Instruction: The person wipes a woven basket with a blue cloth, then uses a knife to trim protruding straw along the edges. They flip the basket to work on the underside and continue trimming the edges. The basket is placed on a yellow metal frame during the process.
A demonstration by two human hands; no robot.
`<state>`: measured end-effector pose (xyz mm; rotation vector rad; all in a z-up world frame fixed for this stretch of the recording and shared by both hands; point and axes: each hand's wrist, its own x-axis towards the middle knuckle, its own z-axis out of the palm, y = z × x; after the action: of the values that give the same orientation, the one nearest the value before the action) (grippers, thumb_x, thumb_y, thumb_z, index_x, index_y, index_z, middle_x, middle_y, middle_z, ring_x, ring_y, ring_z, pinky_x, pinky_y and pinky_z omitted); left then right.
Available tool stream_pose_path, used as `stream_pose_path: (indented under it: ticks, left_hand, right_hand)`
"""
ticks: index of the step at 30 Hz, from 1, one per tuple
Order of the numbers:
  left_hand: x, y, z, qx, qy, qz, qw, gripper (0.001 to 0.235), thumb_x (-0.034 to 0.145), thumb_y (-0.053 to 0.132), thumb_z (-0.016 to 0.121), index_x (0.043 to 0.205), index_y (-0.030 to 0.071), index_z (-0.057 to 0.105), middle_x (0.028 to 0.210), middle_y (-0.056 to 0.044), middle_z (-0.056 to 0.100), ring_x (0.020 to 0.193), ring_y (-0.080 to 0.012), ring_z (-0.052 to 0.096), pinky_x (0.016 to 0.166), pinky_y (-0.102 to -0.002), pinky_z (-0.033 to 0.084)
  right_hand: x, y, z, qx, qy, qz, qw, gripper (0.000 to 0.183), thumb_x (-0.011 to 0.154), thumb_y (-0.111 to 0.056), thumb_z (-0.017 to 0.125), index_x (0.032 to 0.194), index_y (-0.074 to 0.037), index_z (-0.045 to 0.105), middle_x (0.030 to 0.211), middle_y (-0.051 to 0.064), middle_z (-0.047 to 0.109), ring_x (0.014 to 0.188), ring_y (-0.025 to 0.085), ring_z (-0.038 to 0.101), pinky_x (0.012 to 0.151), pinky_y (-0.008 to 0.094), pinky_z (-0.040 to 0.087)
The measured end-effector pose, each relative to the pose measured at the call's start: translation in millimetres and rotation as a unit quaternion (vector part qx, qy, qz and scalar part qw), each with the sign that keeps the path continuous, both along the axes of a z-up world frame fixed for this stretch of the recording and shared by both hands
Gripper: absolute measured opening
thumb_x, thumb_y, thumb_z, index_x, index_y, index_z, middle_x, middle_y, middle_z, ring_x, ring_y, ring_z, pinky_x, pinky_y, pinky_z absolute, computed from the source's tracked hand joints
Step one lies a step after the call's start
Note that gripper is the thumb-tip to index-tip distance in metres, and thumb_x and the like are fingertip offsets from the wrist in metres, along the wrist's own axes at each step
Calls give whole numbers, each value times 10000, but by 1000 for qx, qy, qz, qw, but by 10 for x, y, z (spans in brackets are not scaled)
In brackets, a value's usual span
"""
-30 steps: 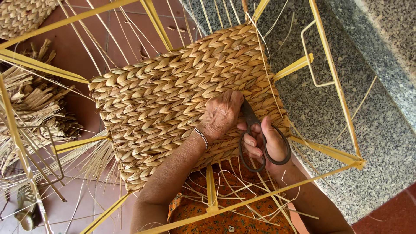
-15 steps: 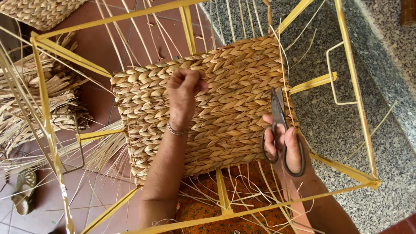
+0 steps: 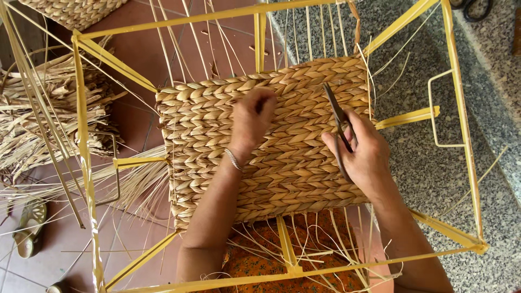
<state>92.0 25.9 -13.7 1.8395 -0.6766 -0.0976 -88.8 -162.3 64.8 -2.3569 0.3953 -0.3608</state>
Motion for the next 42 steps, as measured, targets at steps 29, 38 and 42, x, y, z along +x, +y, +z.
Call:
stream_pose_path:
  ticks: [29,38,42]
  left_hand:
    - [809,-1166,178,339,-51,-171,924,131,958,104,635,886,73,740,839,-121,752,783,-243,740,790,-398,613]
    - [814,-1146,249,318,-26,-168,933,132,915,62,642,868,77,765,867,-98,777,811,-214,762,837,-362,610]
    - [848,-1146,187,281,-59,-159,945,120,879,54,662,834,77,771,824,-107,774,763,-232,765,796,-369,615]
  right_hand:
    - [685,-62,-172,-185,115,-13,976,699,781,-403,882,1284,14,634,925,188,625,833,334,652,653,511,545]
    - [932,-53,-346,-150,237,32,959,664,884,-344,771,1385,21,532,973,259,640,719,326,683,605,509,604]
    - [938,-81,-377,-161,253,69,951,566,956,-329,702,1346,48,539,903,265,674,626,327,679,549,499,588]
